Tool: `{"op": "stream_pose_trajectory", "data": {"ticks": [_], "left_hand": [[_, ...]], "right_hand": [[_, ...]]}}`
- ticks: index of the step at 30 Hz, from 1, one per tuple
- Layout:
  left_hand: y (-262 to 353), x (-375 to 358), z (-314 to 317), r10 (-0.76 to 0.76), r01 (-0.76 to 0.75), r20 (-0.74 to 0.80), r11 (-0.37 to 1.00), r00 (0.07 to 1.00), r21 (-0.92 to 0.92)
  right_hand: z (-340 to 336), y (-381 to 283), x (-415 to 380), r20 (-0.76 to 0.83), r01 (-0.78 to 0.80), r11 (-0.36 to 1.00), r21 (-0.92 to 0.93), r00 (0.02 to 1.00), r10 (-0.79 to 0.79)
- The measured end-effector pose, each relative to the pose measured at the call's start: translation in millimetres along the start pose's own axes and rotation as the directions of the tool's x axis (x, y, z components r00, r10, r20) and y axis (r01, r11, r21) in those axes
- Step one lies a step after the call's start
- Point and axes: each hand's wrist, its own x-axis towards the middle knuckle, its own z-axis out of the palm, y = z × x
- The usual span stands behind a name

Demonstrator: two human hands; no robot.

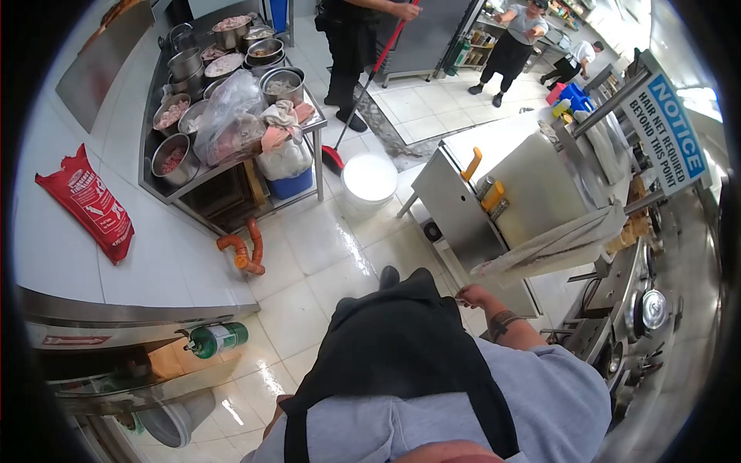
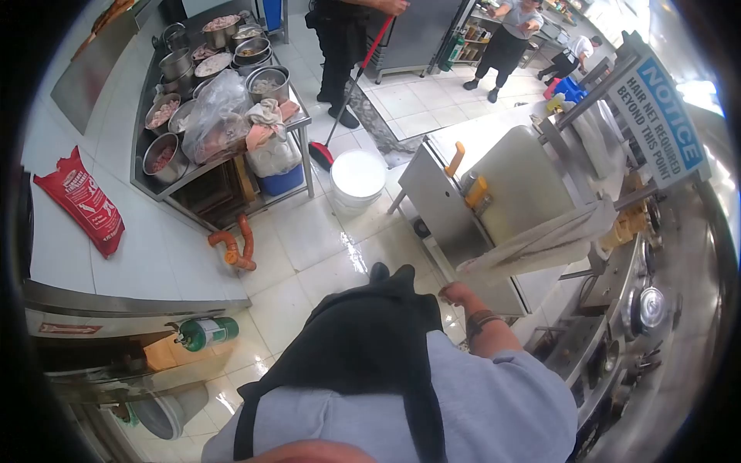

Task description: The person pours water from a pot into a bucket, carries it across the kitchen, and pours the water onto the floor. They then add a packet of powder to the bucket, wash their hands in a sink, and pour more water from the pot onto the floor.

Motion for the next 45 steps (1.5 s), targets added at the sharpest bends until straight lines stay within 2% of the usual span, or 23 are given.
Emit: {"op": "stream_pose_trajectory", "data": {"ticks": [4,6,7,9,10,12,18,20,22,24,26,28,29,30,31,34,36,38,39,40,43,44,45], "left_hand": [[23.7,86.6,-56.9,0.02,-0.023,-0.059,0.998,0.998,-0.057],[36.3,152.8,-99.6,0.098,-0.094,-0.007,0.972,0.995,0.216],[33.8,186.8,-101.6,0.051,-0.061,-0.204,0.997,0.978,-0.043],[73.1,221.0,-162.9,-0.24,0.092,-0.213,0.839,0.947,-0.537],[100.7,222.9,-215.7,-0.119,0.056,-0.186,0.948,0.975,-0.314],[134.5,245.3,-267.7,-0.124,-0.011,-0.267,0.893,0.956,-0.451],[248.5,319.4,-443.4,0.161,-0.263,-0.311,0.909,0.937,-0.322],[273.2,370.0,-489.0,0.29,-0.396,-0.402,0.894,0.869,-0.211],[301.9,423.2,-543.8,0.339,-0.423,-0.534,0.905,0.775,-0.04],[322.9,481.3,-608.9,0.394,-0.425,-0.633,0.898,0.667,0.111],[331.4,547.1,-661.8,0.438,-0.421,-0.752,0.876,0.492,0.235],[327.1,608.6,-691.5,0.489,-0.376,-0.778,0.858,0.394,0.349],[327.4,623.7,-699.0,0.484,-0.378,-0.765,0.863,0.426,0.336],[328.0,635.8,-707.9,0.488,-0.317,-0.657,0.873,0.574,0.371],[328.0,649.2,-716.9,0.469,-0.256,-0.54,0.869,0.699,0.424],[325.7,665.1,-717.0,0.453,-0.28,-0.582,0.887,0.675,0.366],[327.7,671.1,-719.3,0.454,-0.316,-0.597,0.891,0.661,0.327],[331.5,671.7,-720.8,0.437,-0.278,-0.606,0.898,0.665,0.342],[331.0,671.4,-721.5,0.43,-0.251,-0.599,0.898,0.675,0.362],[330.8,672.7,-723.4,0.437,-0.262,-0.59,0.895,0.679,0.361],[334.7,671.6,-722.2,0.413,-0.257,-0.579,0.907,0.703,0.335],[336.6,673.5,-730.2,0.383,-0.256,-0.578,0.922,0.721,0.291],[337.4,673.2,-731.8,0.386,-0.256,-0.58,0.92,0.717,0.296]], "right_hand": [[-1.4,-23.5,46.1,0.029,0.176,0.984,-0.023,0.984,-0.175],[-4.6,-62.3,44.9,-0.009,0.242,0.966,-0.09,0.97,-0.244],[-5.2,-79.1,45.2,0.004,0.237,0.967,-0.091,0.971,-0.237],[-8.5,-102.1,52.9,-0.014,0.338,0.941,-0.018,0.941,-0.339],[-8.7,-106.2,61.4,0.003,0.335,0.942,-0.02,0.942,-0.335],[-2.6,-116.6,89.0,0.04,0.377,0.926,0.021,0.925,-0.378],[8.8,-147.5,162.9,0.176,0.264,0.959,0.105,0.944,-0.279],[17.6,-157.4,210.8,0.225,0.217,0.965,0.148,0.942,-0.247],[25.0,-182.6,271.8,0.248,0.38,0.897,-0.227,0.913,-0.325],[23.3,-224.6,320.9,0.257,0.536,0.83,-0.155,0.833,-0.49],[35.3,-266.4,382.6,0.093,0.464,0.883,-0.076,0.885,-0.457],[16.6,-315.0,413.9,0.202,0.212,0.892,0.4,0.929,-0.311],[17.3,-339.0,432.0,0.178,-0.041,0.725,0.687,0.977,-0.113],[18.4,-355.6,450.5,0.218,-0.237,0.417,0.878,0.971,0.094],[10.2,-366.3,471.4,0.229,-0.269,0.324,0.907,0.961,0.158],[-17.3,-395.2,525.2,0.23,-0.29,0.165,0.943,0.923,0.308],[-7.5,-370.8,575.3,0.1,-0.125,0.108,0.986,0.973,0.209],[-8.9,-361.1,598.9,0.186,-0.212,0.109,0.971,0.96,0.21],[-5.7,-361.2,601.6,0.155,-0.162,0.082,0.983,0.985,0.081],[-11.7,-369.9,595.2,0.138,-0.176,0.231,0.957,0.975,0.172],[20.7,-336.7,625.7,-0.065,-0.014,0.4,0.916,0.981,0.182],[-6.9,-355.8,600.5,0.135,-0.257,0.457,0.852,0.95,0.283],[-6.1,-353.2,599.6,0.132,-0.252,0.454,0.855,0.951,0.279]]}}
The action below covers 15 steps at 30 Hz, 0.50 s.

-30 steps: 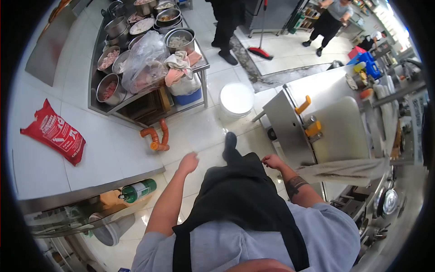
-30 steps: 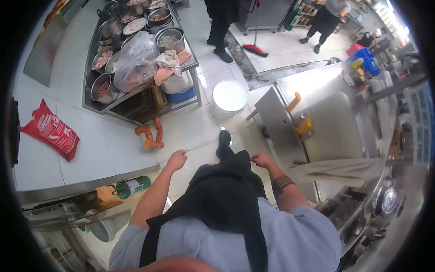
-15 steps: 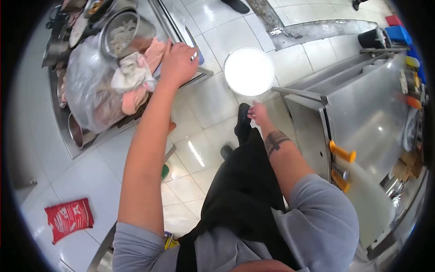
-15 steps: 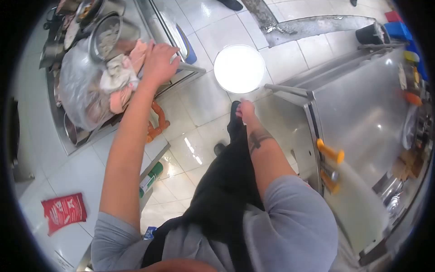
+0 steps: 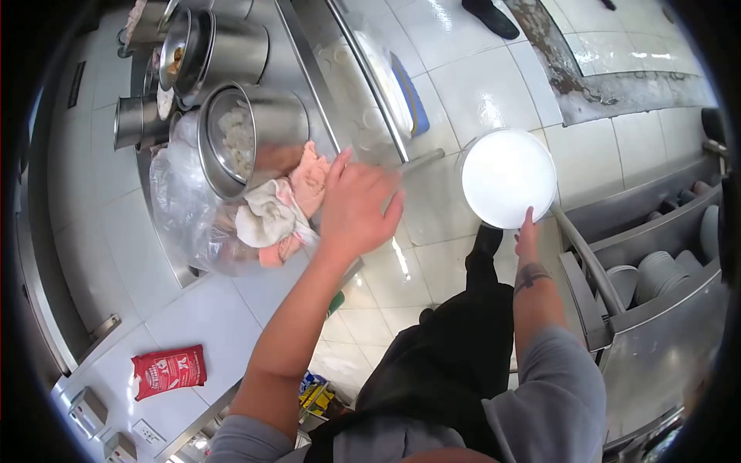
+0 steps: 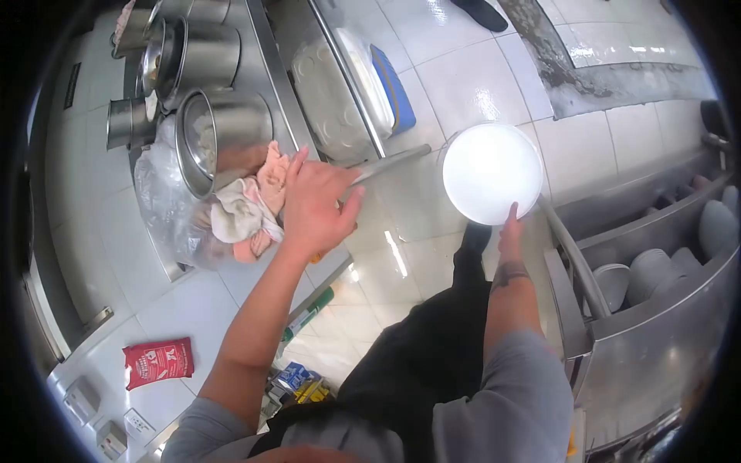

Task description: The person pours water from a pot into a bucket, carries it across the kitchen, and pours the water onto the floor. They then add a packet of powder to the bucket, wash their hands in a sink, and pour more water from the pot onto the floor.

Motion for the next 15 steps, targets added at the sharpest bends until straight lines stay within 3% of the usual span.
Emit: {"op": "stream_pose_trajectory", "data": {"ticks": [3,5,7,10,12,15], "left_hand": [[5.1,3.3,-4.5,0.014,-0.014,0.024,1.0,1.0,0.008],[5.3,3.2,-8.5,0.011,-0.011,0.054,1.0,0.998,0.007],[5.7,2.0,-10.4,0.021,-0.021,0.032,1.0,0.999,-0.008],[6.5,-0.7,-14.2,0.031,-0.031,0.009,0.999,0.999,-0.034],[8.4,-0.1,-20.5,0.051,-0.051,-0.004,0.997,0.999,-0.052],[15.1,-0.9,-24.7,0.072,-0.071,0.01,0.995,0.997,-0.071]], "right_hand": [[-5.8,9.5,7.2,0.003,-0.026,1.0,0.004,1.0,0.026],[5.5,13.4,3.7,-0.019,-0.11,0.982,0.152,0.993,0.114],[25.2,8.7,-16.6,-0.029,-0.153,0.88,0.449,0.982,0.185],[33.8,-7.9,-41.4,-0.018,-0.176,0.814,0.554,0.975,0.223],[31.8,-10.9,-52.4,0.254,-0.314,0.706,0.635,0.948,0.193],[34.9,-20.4,-80.7,0.333,-0.286,0.654,0.7,0.941,0.056]]}}
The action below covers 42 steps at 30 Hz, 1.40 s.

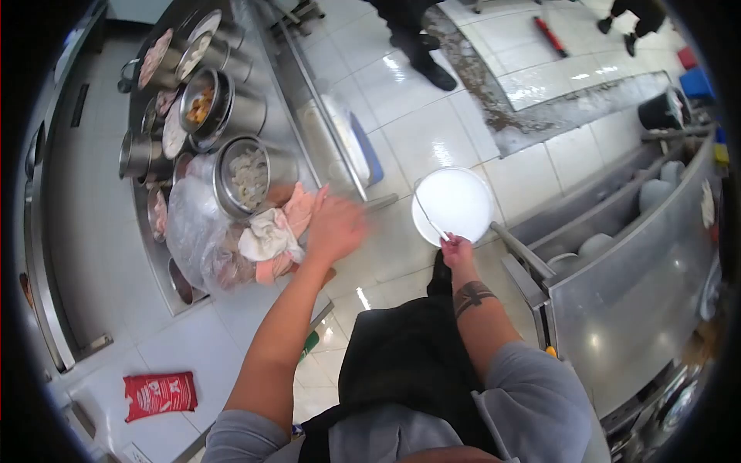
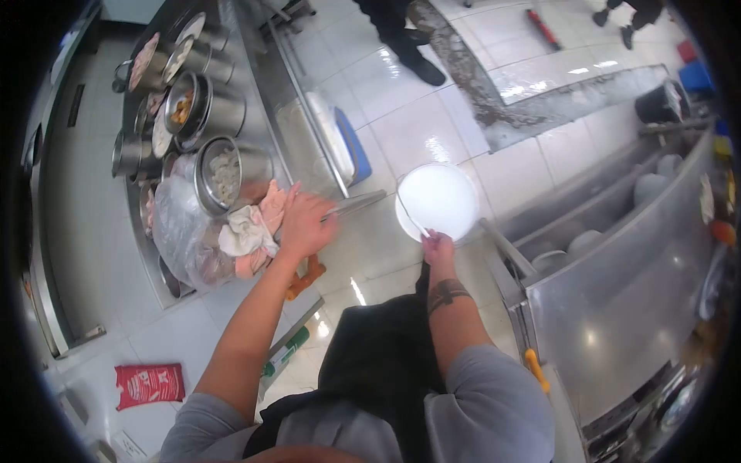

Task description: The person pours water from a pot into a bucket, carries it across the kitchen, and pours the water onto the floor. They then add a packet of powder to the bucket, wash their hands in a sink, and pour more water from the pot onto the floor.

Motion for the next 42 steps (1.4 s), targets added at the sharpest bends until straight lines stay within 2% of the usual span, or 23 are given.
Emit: {"op": "stream_pose_trajectory", "data": {"ticks": [7,10,11,14,15,16,17,19,21,22,23,24,25,26,27,28,29,30,33,34,35,37,42], "left_hand": [[-1.5,-3.4,2.0,0.005,-0.004,-0.022,1.0,1.0,0.012],[2.1,-5.6,1.6,0.025,-0.025,-0.025,0.999,0.999,0.023],[2.4,-4.4,0.7,0.031,-0.03,-0.023,0.999,0.999,0.032],[3.6,-7.2,-0.1,0.051,-0.05,-0.03,0.998,0.998,0.029],[5.4,-10.4,-1.7,0.075,-0.075,-0.043,0.997,0.996,0.008],[6.5,-13.1,-4.9,0.071,-0.07,-0.03,0.997,0.997,0.016],[6.9,-12.5,-8.7,0.075,-0.074,-0.027,0.997,0.997,0.025],[2.2,-16.7,-6.7,0.102,-0.102,-0.023,0.995,0.994,0.013],[1.8,-21.3,-9.1,0.121,-0.121,-0.041,0.993,0.992,-0.002],[2.0,-23.7,-11.7,0.097,-0.097,-0.022,0.995,0.995,0.009],[3.1,-26.9,-15.8,0.128,-0.128,-0.046,0.992,0.991,-0.002],[3.1,-29.7,-20.3,0.132,-0.133,-0.029,0.991,0.991,-0.01],[2.1,-31.6,-23.7,0.136,-0.137,-0.011,0.99,0.991,-0.017],[0.4,-34.2,-24.4,0.14,-0.141,-0.018,0.99,0.99,-0.027],[-3.2,-35.8,-20.1,0.168,-0.169,-0.03,0.985,0.985,-0.031],[-9.8,-39.6,-12.6,0.189,-0.19,-0.031,0.982,0.981,-0.011],[-15.5,-40.3,-10.9,0.208,-0.207,-0.041,0.978,0.977,0.01],[-14.2,-43.1,-15.4,0.207,-0.206,-0.033,0.978,0.978,0.023],[-21.3,-47.7,-11.8,0.25,-0.254,0.045,0.96,0.967,0.118],[-18.8,-49.2,-17.7,0.272,-0.278,0.06,0.946,0.961,0.166],[-19.5,-50.9,-20.5,0.286,-0.292,0.059,0.942,0.956,0.167],[-20.5,-48.4,-20.1,0.268,-0.309,0.182,0.914,0.946,0.262],[-28.9,-45.5,-20.1,0.312,-0.345,0.157,0.899,0.937,0.269]], "right_hand": [[67.0,-5.3,-69.9,0.041,0.015,0.955,0.296,0.999,-0.029],[36.3,-3.8,-39.0,0.137,-0.165,0.984,0.063,0.978,0.155],[35.5,-6.9,-46.7,0.142,-0.144,0.987,0.077,0.981,0.133],[35.6,5.2,-70.3,-0.029,-0.08,0.931,-0.357,0.997,0.075],[21.4,10.2,-61.8,-0.015,-0.008,0.864,-0.503,1.0,0.0],[-6.9,17.4,-30.7,0.305,0.327,0.429,-0.842,0.944,-0.122],[-32.7,18.9,-2.1,0.592,0.576,-0.173,-0.799,0.805,-0.053],[-45.2,9.1,-5.3,0.855,0.821,-0.255,-0.511,0.515,-0.058],[7.8,-20.2,-107.5,0.322,0.345,0.213,-0.914,0.937,-0.136],[42.2,-37.4,-172.1,0.001,0.071,0.452,-0.889,0.988,-0.152],[46.3,-61.3,-167.8,0.009,0.097,0.461,-0.882,0.982,-0.189],[39.7,-92.4,-140.3,0.301,0.305,-0.013,-0.952,0.933,-0.197],[44.3,-121.2,-131.4,0.534,0.44,-0.481,-0.758,0.842,-0.072],[97.3,-153.1,-206.0,0.232,0.153,-0.35,-0.924,0.952,-0.198],[104.2,-195.6,-207.1,0.514,0.286,-0.594,-0.752,0.819,-0.256],[132.3,-231.1,-260.5,0.394,0.281,-0.305,-0.91,0.816,-0.423],[179.9,-247.0,-353.0,0.523,0.075,-0.712,-0.698,0.733,-0.436],[192.3,-273.1,-381.1,0.548,0.121,-0.55,-0.826,0.397,-0.736],[248.1,-283.3,-578.6,0.427,0.189,-0.401,-0.896,0.127,-0.895],[253.9,-314.2,-589.7,0.411,0.371,-0.377,-0.849,0.012,-0.912],[261.8,-272.7,-665.9,0.384,0.47,-0.276,-0.838,0.148,-0.911],[264.2,-236.5,-732.9,0.351,0.379,-0.284,-0.881,0.119,-0.929],[256.1,-188.8,-791.7,0.383,0.159,-0.366,-0.917,0.093,-0.919]]}}
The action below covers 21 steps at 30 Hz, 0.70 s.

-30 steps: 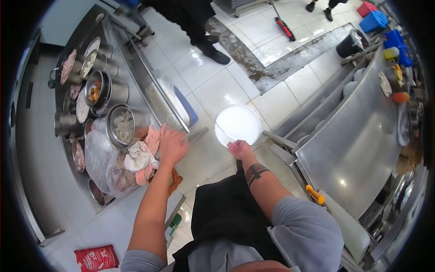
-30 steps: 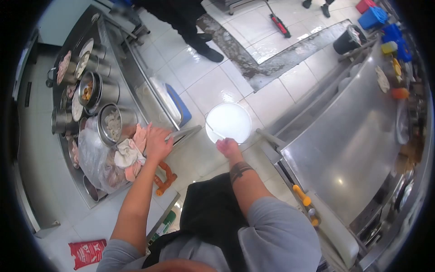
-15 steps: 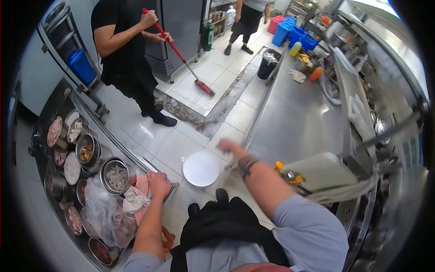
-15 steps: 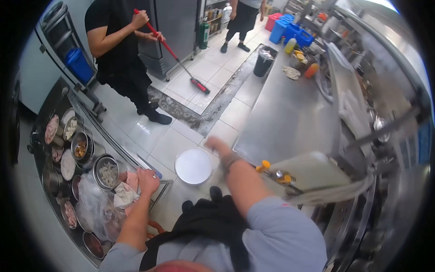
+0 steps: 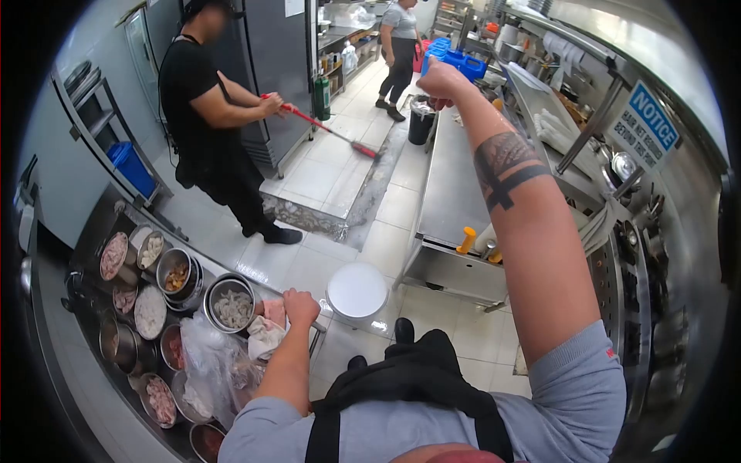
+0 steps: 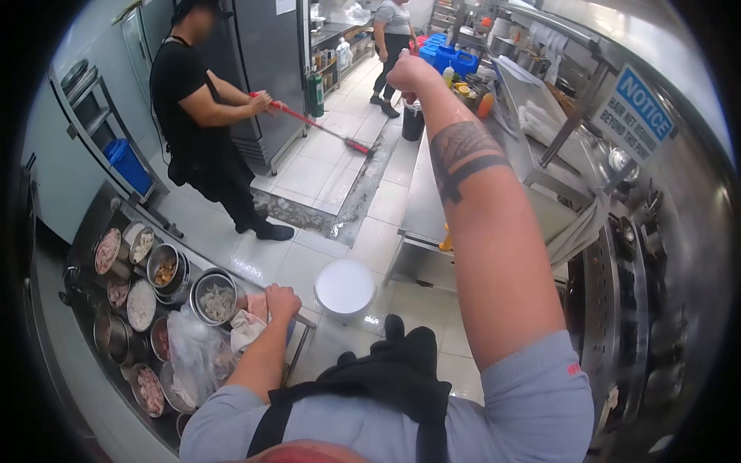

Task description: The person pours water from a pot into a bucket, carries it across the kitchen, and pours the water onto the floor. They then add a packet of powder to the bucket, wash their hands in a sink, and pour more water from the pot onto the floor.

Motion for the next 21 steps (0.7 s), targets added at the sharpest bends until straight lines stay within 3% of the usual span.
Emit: {"op": "stream_pose_trajectory", "data": {"ticks": [1,7,10,12,14,16,18,21], "left_hand": [[1.8,-1.9,5.7,-0.006,0.005,-0.031,1.0,0.999,-0.025],[-1.2,-5.5,10.2,0.009,-0.021,-0.132,0.996,0.991,-0.088],[-3.3,-5.4,10.4,0.02,-0.034,-0.129,0.993,0.991,-0.111],[-3.1,-4.6,13.1,0.021,-0.037,-0.157,0.994,0.987,-0.1],[-3.2,-6.0,16.0,0.026,-0.042,-0.176,0.995,0.984,-0.088],[-2.5,-5.0,11.7,0.001,-0.023,-0.155,0.99,0.988,-0.143],[-2.7,-2.7,9.9,-0.001,-0.015,-0.125,0.991,0.992,-0.129],[-2.3,-1.4,10.6,0.001,-0.013,-0.111,0.994,0.994,-0.106]], "right_hand": [[-2.0,-2.4,-11.7,0.036,0.044,0.995,-0.089,0.999,-0.041],[-6.3,-5.0,-50.5,0.076,0.045,0.978,-0.204,0.997,-0.03],[-21.0,20.5,-54.0,0.13,0.155,0.955,-0.253,0.984,-0.125],[-38.8,51.2,-56.8,0.206,0.078,0.957,-0.281,0.978,-0.019],[-40.6,117.3,-20.7,0.297,0.237,0.772,-0.589,0.953,-0.065],[-33.0,211.1,0.7,0.308,0.374,0.713,-0.593,0.924,-0.227],[-42.3,168.5,-66.0,0.372,-0.003,0.874,-0.486,0.904,0.21],[-25.5,169.6,-80.7,0.345,0.039,0.886,-0.463,0.928,0.14]]}}
